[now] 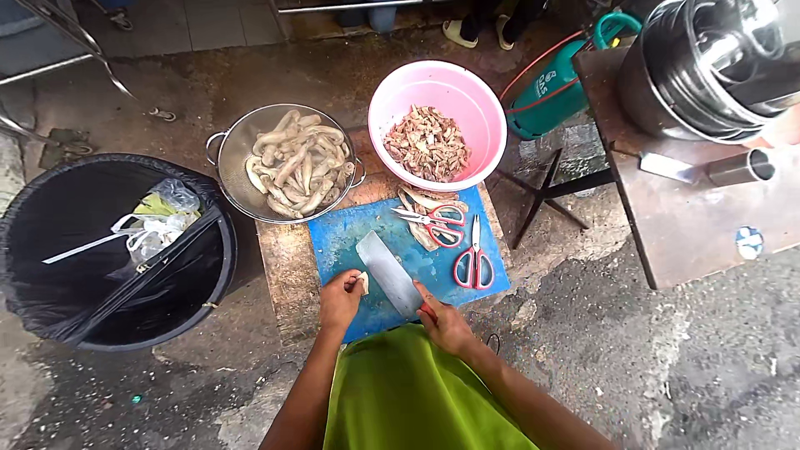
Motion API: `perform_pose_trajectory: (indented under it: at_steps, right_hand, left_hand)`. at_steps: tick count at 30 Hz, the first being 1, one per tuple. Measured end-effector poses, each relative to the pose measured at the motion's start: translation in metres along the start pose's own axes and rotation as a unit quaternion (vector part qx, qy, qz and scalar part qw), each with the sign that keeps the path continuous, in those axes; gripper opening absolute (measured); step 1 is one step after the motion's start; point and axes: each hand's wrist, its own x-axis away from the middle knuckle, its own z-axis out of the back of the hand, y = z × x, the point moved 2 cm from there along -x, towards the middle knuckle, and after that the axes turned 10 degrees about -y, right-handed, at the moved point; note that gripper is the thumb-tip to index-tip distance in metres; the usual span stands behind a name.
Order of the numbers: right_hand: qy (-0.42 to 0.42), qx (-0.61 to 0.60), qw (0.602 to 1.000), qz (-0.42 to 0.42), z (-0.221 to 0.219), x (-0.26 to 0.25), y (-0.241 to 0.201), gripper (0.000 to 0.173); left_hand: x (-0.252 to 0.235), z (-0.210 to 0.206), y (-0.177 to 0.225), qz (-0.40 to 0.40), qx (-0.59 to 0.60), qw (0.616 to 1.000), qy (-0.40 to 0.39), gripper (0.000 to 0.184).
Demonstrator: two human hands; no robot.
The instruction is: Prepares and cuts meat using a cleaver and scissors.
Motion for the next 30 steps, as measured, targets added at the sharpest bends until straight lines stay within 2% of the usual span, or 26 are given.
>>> perform_pose_trajectory:
  at_steps: [2,8,15,23,30]
  right_hand:
    - [-0.001,-0.024,1.0,-0.008,-0.005,-0.004,0.004,0.062]
    - [0.041,-0.077,0.995,0.046,-0.02,0.002,0.016,0.062]
    - [0.008,-0.071,0.997,0.03,-0.023,0.006,0.014,0.061]
    - [-0.032,-0.037,0.999,-0.002,-0.008,0.019,0.013,0.062]
    - [-0.02,-0.011,1.0,0.002,0.001,0.003,0.0,0.064]
  left_hand:
    - [0.002,0.001,0.0,0.008,0.005,1.0,0.0,0.017]
    - [-0.003,0.006,-0.004,0.024,0.034,0.999,-0.029,0.016]
    - [-0.005,0.008,-0.001,0.032,0.013,0.999,-0.042,0.015]
    - [-0.007,0.008,0.006,0.024,-0.029,0.998,-0.049,0.016]
    - [-0.007,0.007,0.009,0.028,-0.051,0.997,-0.046,0.013]
